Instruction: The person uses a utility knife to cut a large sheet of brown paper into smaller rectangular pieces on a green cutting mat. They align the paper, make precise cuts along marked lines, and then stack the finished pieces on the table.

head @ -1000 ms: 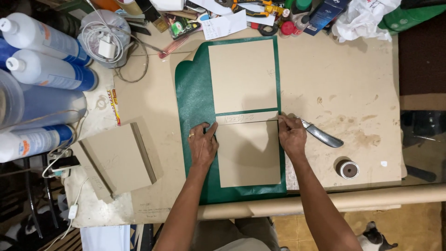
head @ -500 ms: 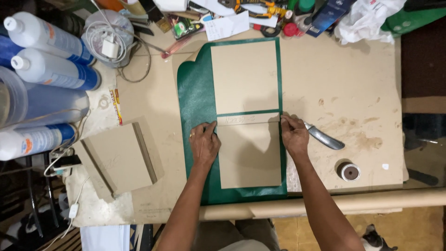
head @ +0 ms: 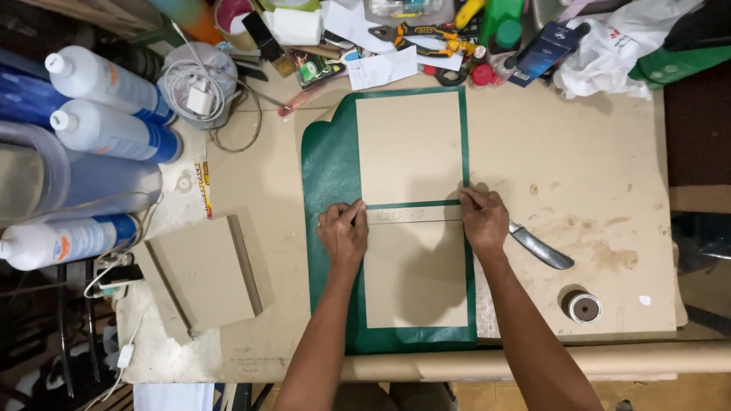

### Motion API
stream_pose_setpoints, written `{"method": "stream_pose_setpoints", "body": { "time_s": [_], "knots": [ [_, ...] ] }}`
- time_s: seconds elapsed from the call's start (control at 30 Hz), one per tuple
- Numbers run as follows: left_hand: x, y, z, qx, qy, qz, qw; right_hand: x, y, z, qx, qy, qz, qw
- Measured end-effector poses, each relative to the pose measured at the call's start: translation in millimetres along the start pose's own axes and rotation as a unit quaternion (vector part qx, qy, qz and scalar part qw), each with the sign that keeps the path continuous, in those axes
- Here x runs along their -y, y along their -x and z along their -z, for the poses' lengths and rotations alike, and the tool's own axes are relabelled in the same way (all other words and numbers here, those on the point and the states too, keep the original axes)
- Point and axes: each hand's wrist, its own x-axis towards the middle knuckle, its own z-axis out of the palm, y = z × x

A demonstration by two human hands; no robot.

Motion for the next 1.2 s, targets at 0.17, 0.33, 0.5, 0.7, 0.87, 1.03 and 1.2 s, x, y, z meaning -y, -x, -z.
{"method": "stream_pose_setpoints", "body": {
  "time_s": [0.17,0.33,0.5,0.7,0.87,1.03,1.2],
  "knots": [
    [-7,-4,1,0.007,0.013,0.035,0.999,-5,1,-4,-0.001,0.002,-0.033,0.999],
    [-6,-5,-1,0.003,0.015,0.031,0.999,2,0,1,0.009,-0.001,-0.051,0.999],
    [-14,-13,11,-0.004,0.027,0.005,1.000,3,-5,1,0.025,0.012,-0.065,0.997],
    [6,-2,32,0.051,0.103,-0.074,0.991,-18,-4,20,0.038,-0.012,0.076,0.996],
    [39,78,88,0.197,0.082,0.017,0.977,-28,60,87,0.245,0.014,-0.167,0.955],
    [47,158,128,0.312,0.118,0.112,0.936,-15,120,117,0.315,-0.055,-0.261,0.911],
    [40,180,128,0.292,0.144,0.131,0.937,-65,158,84,0.287,0.040,-0.246,0.925]
  ]
}}
